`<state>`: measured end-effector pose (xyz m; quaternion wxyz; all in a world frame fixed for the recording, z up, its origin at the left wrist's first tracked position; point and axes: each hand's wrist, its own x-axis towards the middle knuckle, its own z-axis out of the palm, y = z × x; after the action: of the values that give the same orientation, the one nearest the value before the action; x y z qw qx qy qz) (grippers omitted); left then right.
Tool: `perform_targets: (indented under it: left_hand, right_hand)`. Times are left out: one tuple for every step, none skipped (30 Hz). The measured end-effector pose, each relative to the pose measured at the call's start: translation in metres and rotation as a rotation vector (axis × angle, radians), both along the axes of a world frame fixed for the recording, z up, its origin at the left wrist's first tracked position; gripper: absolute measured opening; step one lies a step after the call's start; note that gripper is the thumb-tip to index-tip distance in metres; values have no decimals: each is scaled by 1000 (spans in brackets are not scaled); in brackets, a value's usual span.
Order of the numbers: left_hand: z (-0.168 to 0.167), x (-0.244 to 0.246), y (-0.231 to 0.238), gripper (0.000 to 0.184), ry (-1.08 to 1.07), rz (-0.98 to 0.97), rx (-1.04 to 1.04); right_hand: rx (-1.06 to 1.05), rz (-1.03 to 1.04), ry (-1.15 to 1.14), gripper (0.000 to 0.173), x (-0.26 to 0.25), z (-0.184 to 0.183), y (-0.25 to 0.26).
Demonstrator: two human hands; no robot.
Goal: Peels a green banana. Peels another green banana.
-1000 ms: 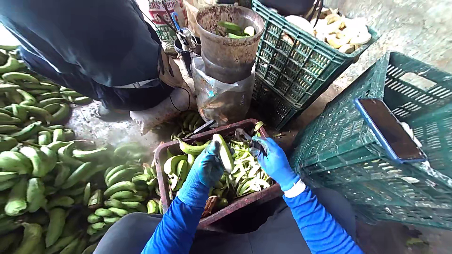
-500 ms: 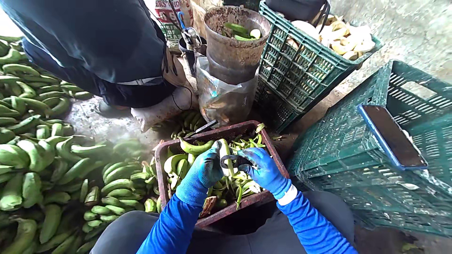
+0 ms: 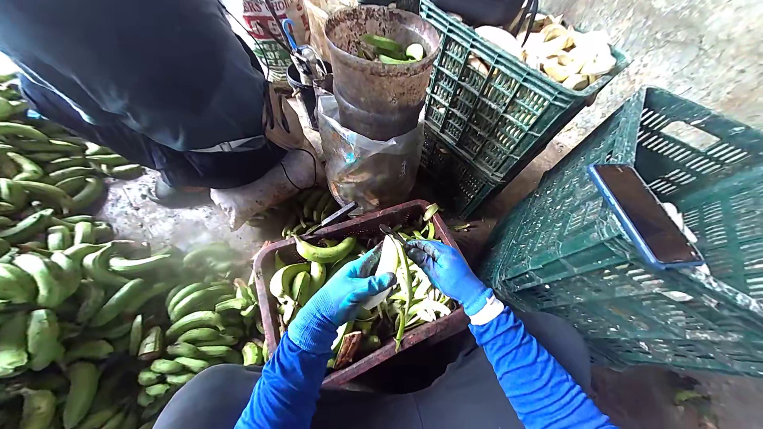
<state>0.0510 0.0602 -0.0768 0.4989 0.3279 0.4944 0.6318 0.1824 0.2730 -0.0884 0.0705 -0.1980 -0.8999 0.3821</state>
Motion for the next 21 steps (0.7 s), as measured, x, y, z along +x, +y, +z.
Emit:
perform_targets:
  left_hand:
    - [1, 0, 0, 74, -6, -32, 14]
    - [2, 0, 1, 75, -24, -54, 37]
    - [3, 1, 1, 73, -46, -52, 57]
    - [3, 1, 1, 70, -72, -26, 80]
    - [2, -1, 2, 65, -107, 22, 100]
    - [-1, -2, 3, 61, -158, 94, 118]
    - [-3, -4, 3, 57, -221, 168, 136]
    - [-6, -7, 4, 56, -284, 229, 163]
    - [-7, -9, 3, 52, -341, 274, 189]
    - [-7, -11, 3, 46, -386, 301, 216]
    - [-7, -14, 1, 43, -425, 299, 249]
    - [-7, -16, 0, 41, -453, 283, 282]
    - [-7, -16, -2, 41, -485, 278, 301]
    - [-6, -16, -3, 42, -498, 277, 304]
    - [-5, -16, -5, 42, -488, 261, 300]
    - [-5, -16, -5, 42, -477, 222, 300]
    - [-5, -15, -5, 41, -472, 181, 293]
    - [-5, -14, -5, 42, -471, 144, 277]
    - [-6, -13, -4, 41, -460, 114, 265]
    - [-8, -11, -3, 39, -449, 82, 265]
    - [-10, -9, -2, 36, -447, 56, 268]
  right_hand:
    - [25, -35, -65, 41, -3, -2, 6]
    - [39, -69, -115, 42, -4, -4, 11]
    - [49, -102, -146, 42, -5, -5, 15]
    - [65, -132, -150, 42, -4, -5, 17]
    - [88, -153, -137, 42, -3, -5, 18]
    - [115, -167, -108, 42, -1, -4, 17]
    - [141, -164, -60, 42, 2, -4, 15]
    - [157, -145, 9, 43, 5, -3, 12]
    - [152, -106, 95, 43, 9, -2, 8]
    - [133, -46, 180, 43, 13, -1, 4]
    - [113, 22, 244, 43, 17, 0, 0]
    - [107, 87, 285, 45, 19, 2, -4]
    - [109, 146, 303, 46, 20, 2, -8]
    - [115, 189, 309, 47, 20, 1, -11]
    - [120, 223, 302, 48, 20, -1, -13]
    - [119, 250, 295, 48, 19, -3, -15]
    - [115, 271, 298, 47, 18, -3, -17]
    - [113, 281, 308, 47, 18, -2, -18]
    - [107, 278, 319, 46, 17, -2, -19]
    - [96, 257, 336, 46, 15, -1, -21]
    - [82, 221, 345, 45, 13, -1, -21]
